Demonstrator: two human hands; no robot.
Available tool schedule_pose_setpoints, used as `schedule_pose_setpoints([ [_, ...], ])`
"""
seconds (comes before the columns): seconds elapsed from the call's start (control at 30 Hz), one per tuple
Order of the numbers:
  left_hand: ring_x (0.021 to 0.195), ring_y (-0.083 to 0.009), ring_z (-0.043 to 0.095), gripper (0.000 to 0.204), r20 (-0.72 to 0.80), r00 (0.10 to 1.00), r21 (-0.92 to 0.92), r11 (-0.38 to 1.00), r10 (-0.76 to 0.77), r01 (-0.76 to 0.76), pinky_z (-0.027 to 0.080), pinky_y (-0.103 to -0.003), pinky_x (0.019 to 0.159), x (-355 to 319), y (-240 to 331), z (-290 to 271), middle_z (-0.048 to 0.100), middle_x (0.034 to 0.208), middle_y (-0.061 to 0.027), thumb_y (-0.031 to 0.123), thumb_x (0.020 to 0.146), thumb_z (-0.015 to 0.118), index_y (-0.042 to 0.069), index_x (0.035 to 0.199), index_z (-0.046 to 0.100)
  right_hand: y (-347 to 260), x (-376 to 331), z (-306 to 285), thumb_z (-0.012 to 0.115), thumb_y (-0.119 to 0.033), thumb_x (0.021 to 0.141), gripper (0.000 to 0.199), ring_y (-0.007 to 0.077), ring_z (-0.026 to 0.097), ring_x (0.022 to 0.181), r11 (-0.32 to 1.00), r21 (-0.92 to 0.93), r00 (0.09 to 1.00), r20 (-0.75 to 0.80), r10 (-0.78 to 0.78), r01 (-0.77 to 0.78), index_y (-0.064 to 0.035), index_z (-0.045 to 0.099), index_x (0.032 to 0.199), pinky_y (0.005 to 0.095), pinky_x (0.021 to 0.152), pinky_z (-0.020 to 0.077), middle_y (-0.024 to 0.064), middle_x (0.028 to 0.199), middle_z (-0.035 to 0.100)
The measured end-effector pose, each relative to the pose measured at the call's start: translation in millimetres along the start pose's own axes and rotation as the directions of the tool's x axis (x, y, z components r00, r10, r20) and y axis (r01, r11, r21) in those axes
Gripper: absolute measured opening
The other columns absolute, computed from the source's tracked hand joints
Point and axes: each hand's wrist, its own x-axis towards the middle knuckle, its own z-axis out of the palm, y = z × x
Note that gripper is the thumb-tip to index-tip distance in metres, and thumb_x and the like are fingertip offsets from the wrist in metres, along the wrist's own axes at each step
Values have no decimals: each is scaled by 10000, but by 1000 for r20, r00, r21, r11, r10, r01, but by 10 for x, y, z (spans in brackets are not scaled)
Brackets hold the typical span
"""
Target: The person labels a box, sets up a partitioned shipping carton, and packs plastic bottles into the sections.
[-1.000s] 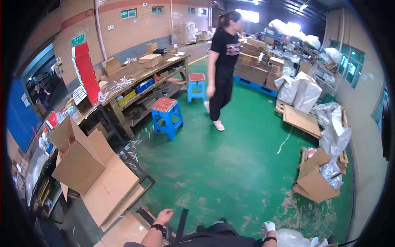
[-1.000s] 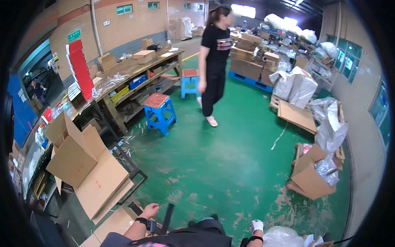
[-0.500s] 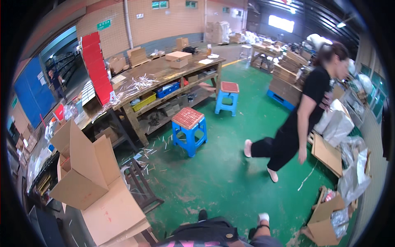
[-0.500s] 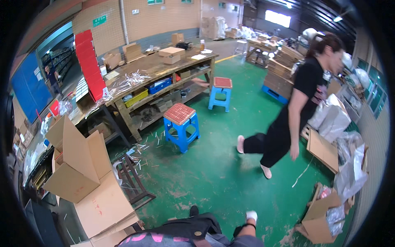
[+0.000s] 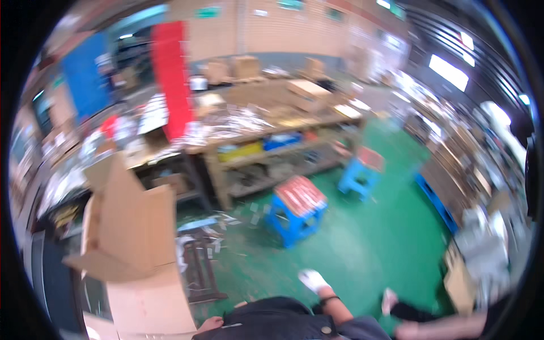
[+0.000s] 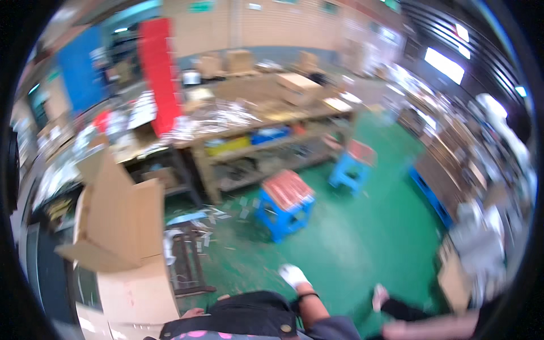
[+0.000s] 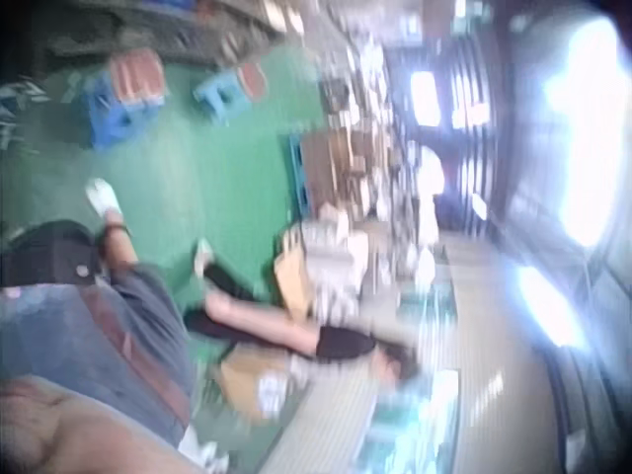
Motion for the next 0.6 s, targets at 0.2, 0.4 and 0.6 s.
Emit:
schedule_pose_setpoints([
  [0.2, 823, -232, 694, 289, -377, 555, -773, 582, -742, 252, 539, -333, 791, -810, 830, 537, 721, 854, -124, 223, 845, 579, 52, 1040, 706, 1775, 1296, -120, 460, -310, 900, 332, 356, 656, 918, 518, -529, 721, 307, -622, 672, -100, 716, 898, 453, 779, 521, 167, 1012, 685],
  [0.4, 813, -223, 690, 336, -219, 315, -758, 364, -924, 541, 536, -338, 775, -2092, 1336, 2457, 729, 886, -113, 345, 737, 786, 81, 942, 759, 1561, 2420, 144, 491, -224, 891, 267, 315, 677, 871, 210, -555, 571, 626, -531, 805, -133, 737, 846, 429, 725, 538, 130, 960, 704],
  [0.6, 741, -172, 675, 386, 37, 91, -954, -8, -995, 301, 527, -332, 693, -2744, 1888, 3433, 720, 782, -83, 425, 721, 798, 49, 799, 749, 1156, 3363, 789, 548, -163, 857, 215, 294, 699, 887, -18, -656, 588, 688, -425, 755, -138, 754, 911, 429, 703, 556, 115, 1002, 716],
])
